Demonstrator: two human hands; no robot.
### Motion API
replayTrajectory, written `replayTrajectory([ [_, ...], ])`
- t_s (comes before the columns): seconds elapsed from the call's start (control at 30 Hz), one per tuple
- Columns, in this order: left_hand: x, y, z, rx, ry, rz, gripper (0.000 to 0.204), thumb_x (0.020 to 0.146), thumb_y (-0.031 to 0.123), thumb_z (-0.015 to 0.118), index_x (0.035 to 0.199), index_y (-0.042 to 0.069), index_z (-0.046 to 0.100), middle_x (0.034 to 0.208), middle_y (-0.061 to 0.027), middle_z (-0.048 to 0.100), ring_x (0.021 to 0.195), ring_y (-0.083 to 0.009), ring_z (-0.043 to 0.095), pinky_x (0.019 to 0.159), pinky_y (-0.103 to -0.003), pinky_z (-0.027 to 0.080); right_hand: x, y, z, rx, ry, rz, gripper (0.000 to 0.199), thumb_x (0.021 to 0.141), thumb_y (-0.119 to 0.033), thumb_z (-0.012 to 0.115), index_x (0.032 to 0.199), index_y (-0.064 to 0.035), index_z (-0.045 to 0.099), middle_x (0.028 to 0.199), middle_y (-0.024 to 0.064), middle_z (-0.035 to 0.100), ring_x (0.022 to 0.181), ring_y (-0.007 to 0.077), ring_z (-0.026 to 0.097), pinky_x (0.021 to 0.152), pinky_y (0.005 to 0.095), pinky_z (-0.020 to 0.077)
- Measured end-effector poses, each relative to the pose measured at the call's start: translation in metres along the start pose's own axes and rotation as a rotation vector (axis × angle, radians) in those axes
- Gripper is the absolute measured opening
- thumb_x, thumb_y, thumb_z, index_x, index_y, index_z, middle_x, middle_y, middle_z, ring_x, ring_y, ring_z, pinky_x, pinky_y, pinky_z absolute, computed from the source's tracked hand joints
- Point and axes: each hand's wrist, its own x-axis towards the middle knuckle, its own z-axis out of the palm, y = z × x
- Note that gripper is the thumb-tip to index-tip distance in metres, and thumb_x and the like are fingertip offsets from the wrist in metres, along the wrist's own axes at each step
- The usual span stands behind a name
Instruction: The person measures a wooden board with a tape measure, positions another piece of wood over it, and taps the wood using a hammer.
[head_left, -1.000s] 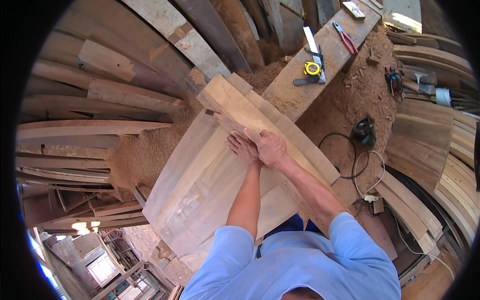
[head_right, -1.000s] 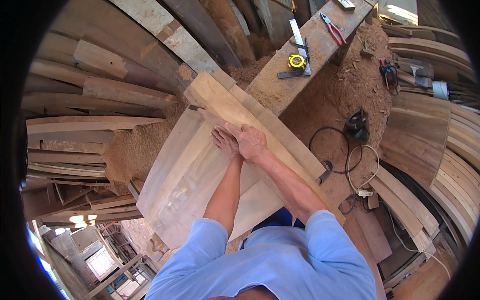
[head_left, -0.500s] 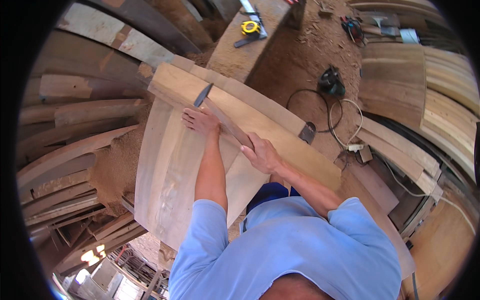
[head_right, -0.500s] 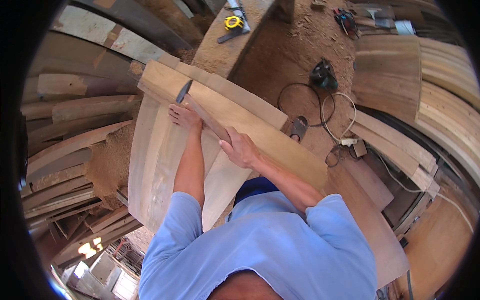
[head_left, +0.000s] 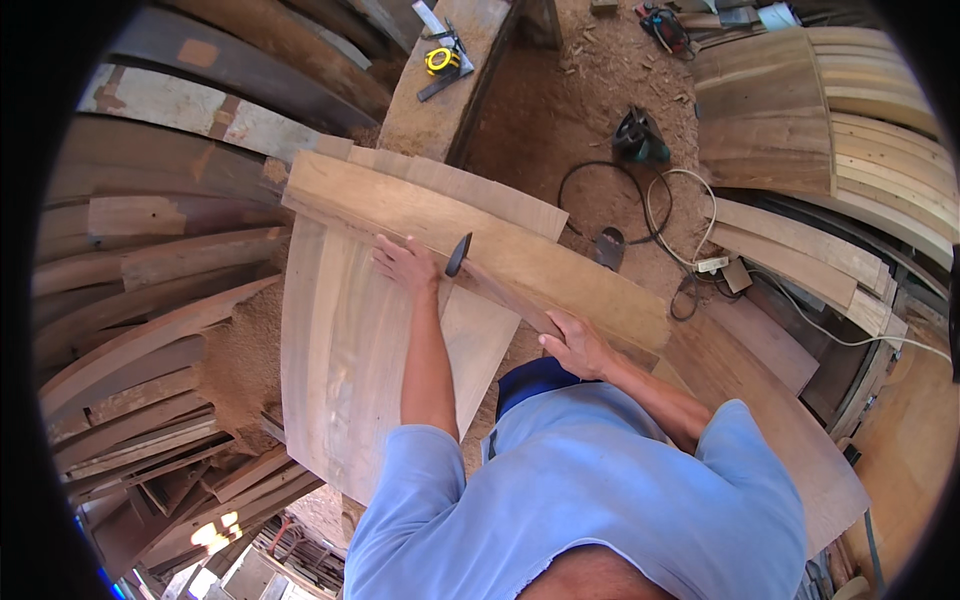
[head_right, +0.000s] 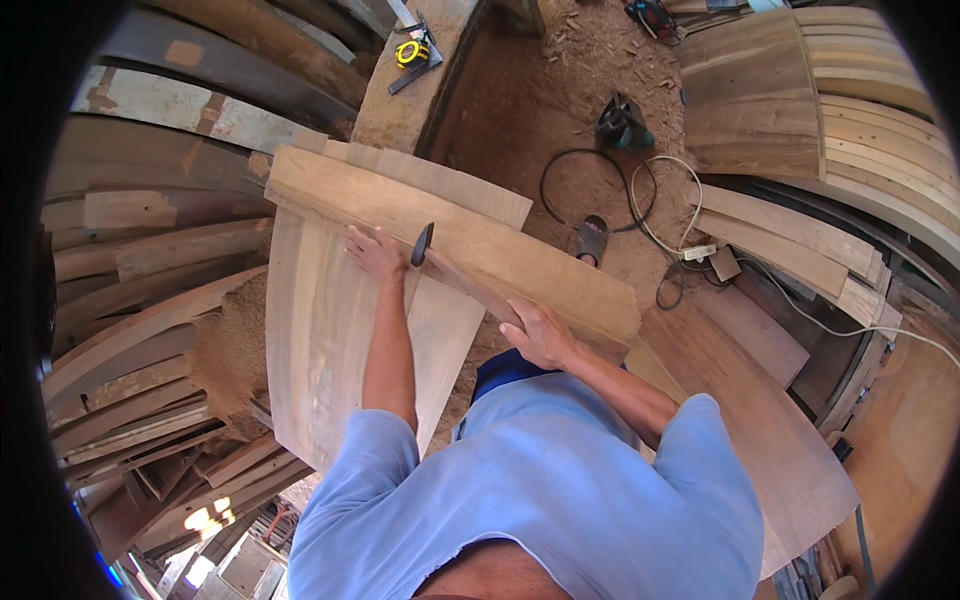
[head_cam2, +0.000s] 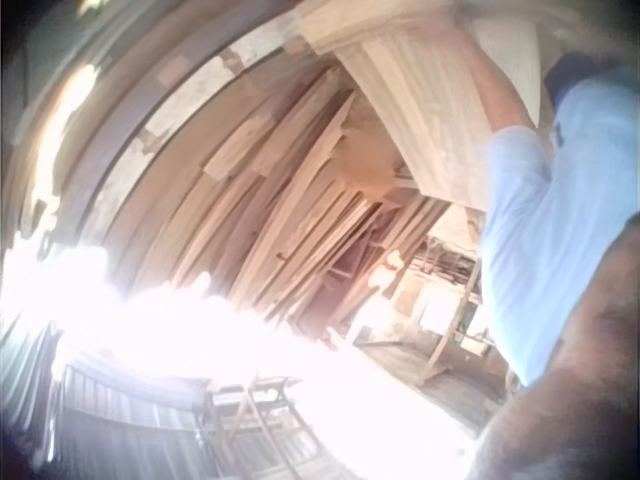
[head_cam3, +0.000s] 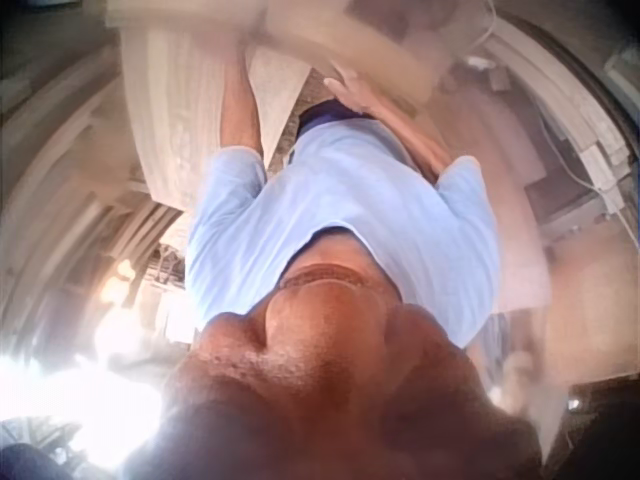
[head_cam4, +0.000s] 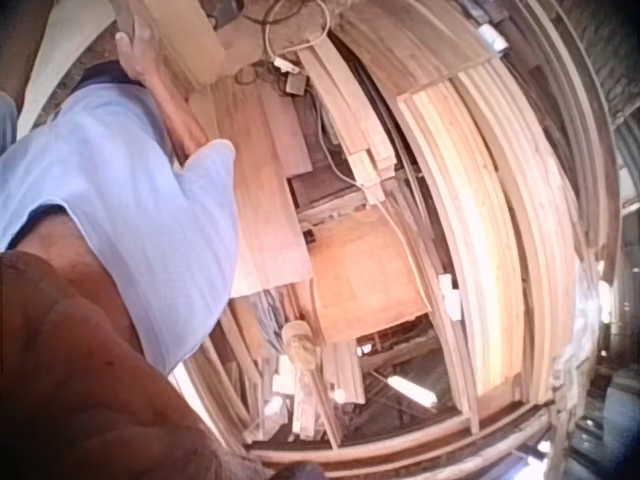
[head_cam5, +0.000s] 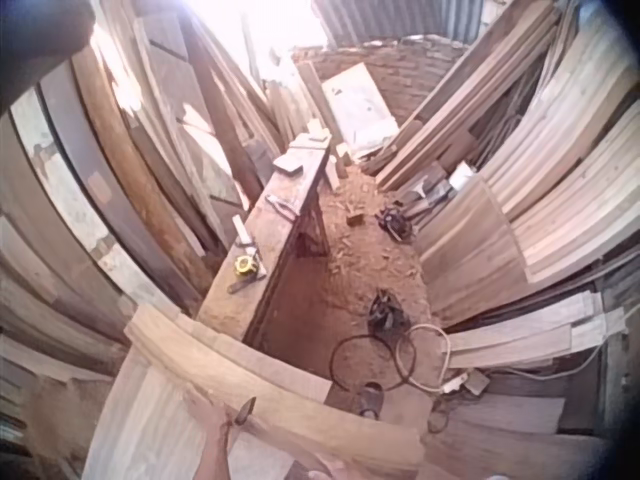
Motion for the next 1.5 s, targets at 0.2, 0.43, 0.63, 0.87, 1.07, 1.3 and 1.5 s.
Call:
replayTrajectory([
  [0.2,-0.027,0.029,-0.002,0.118,0.019,-0.066,0.073,0.100,0.039,0.047,0.158,0.003,0.019,0.158,-0.0395,0.015,0.148,-0.0540,0.014,0.120,-0.060,0.015,-0.036,0.017,0.001,-0.128,0.119,-0.118,0.038,0.085,-0.013,0.066,0.119,0.0033,0.060,0.099,0.0240,0.066,0.095,0.0425,0.063,0.082,0.0485,0.0500],
  [0.43,-0.028,0.038,0.000,0.128,0.008,-0.085,0.071,0.101,0.036,0.045,0.159,0.006,0.018,0.158,-0.0394,0.013,0.149,-0.0534,0.012,0.120,-0.061,0.014,-0.047,0.036,0.009,-0.433,0.185,-0.307,0.047,0.079,-0.009,0.064,0.125,-0.0008,0.057,0.098,0.0200,0.064,0.093,0.0413,0.063,0.080,0.0501,0.0503],
  [0.63,-0.027,0.033,0.001,0.107,0.015,-0.105,0.070,0.100,0.035,0.046,0.160,0.010,0.020,0.159,-0.0383,0.013,0.149,-0.0531,0.012,0.120,-0.061,0.014,-0.039,0.007,0.023,-0.303,-0.082,-0.129,0.046,0.085,-0.006,0.058,0.130,-0.0009,0.050,0.101,0.0221,0.064,0.099,0.0424,0.062,0.083,0.0501,0.0502],
  [0.87,-0.025,0.036,-0.001,0.097,0.038,-0.092,0.070,0.099,0.033,0.046,0.160,0.010,0.020,0.159,-0.0382,0.014,0.149,-0.0526,0.013,0.120,-0.060,0.013,-0.038,0.023,0.036,-0.303,-0.035,-0.093,0.038,0.090,-0.010,0.059,0.127,-0.0027,0.052,0.107,0.0234,0.064,0.102,0.0424,0.062,0.087,0.0502,0.0501],
  [1.07,-0.028,0.038,-0.002,0.058,0.040,-0.077,0.070,0.099,0.034,0.046,0.159,0.009,0.020,0.159,-0.0388,0.014,0.149,-0.0532,0.012,0.121,-0.060,0.012,-0.040,0.003,0.030,-0.341,-0.188,-0.029,0.045,0.094,-0.016,0.060,0.138,-0.0123,0.052,0.103,0.0207,0.064,0.095,0.0417,0.065,0.082,0.0504,0.0523],
  [1.3,-0.030,0.033,-0.001,0.105,0.062,-0.072,0.070,0.099,0.035,0.046,0.160,0.011,0.021,0.159,-0.0376,0.015,0.148,-0.0528,0.015,0.120,-0.059,0.014,-0.032,-0.009,0.024,-0.427,-0.105,0.014,0.056,0.092,-0.017,0.063,0.146,-0.0165,0.049,0.103,0.0206,0.065,0.095,0.0398,0.066,0.078,0.0497,0.0546],
  [1.5,-0.029,0.037,-0.003,0.108,0.025,-0.091,0.071,0.099,0.034,0.046,0.160,0.011,0.019,0.159,-0.0379,0.015,0.149,-0.0522,0.014,0.121,-0.059,0.014,-0.035,-0.002,0.023,-0.430,-0.171,-0.100,0.053,0.090,-0.015,0.064,0.142,-0.0147,0.054,0.100,0.0200,0.066,0.094,0.0395,0.066,0.078,0.0499,0.0544],
])
